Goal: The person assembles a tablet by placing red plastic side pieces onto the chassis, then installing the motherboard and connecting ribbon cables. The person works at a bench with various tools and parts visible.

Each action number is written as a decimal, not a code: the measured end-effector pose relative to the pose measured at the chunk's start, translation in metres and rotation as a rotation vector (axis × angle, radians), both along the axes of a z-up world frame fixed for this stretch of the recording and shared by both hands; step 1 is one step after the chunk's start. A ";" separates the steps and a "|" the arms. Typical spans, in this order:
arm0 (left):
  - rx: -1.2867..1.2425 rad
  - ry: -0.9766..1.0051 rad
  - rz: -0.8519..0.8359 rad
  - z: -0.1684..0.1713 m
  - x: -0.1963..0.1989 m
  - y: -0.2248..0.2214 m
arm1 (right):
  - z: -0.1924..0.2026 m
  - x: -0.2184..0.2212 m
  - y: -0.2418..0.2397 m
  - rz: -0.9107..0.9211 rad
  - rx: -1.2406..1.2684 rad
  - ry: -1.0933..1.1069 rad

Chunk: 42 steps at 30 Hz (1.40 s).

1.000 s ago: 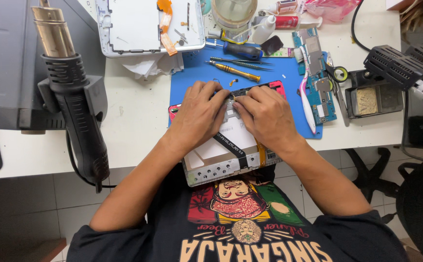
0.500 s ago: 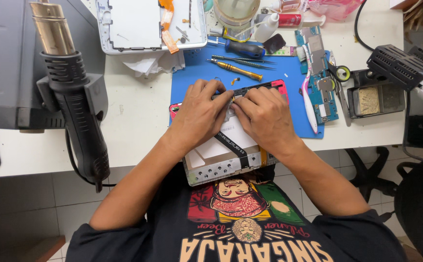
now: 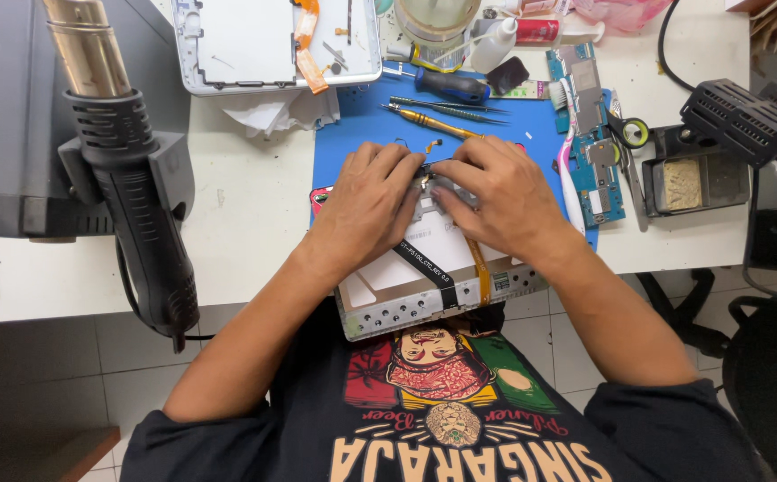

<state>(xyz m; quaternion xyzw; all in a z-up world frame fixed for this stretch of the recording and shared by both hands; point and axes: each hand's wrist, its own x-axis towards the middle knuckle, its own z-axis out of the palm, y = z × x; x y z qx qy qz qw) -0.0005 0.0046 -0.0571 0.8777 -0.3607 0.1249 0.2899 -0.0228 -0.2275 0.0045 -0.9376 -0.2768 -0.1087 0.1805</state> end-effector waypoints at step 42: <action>-0.056 0.270 0.028 0.045 -0.005 0.041 | -0.013 0.010 -0.042 0.087 0.013 0.108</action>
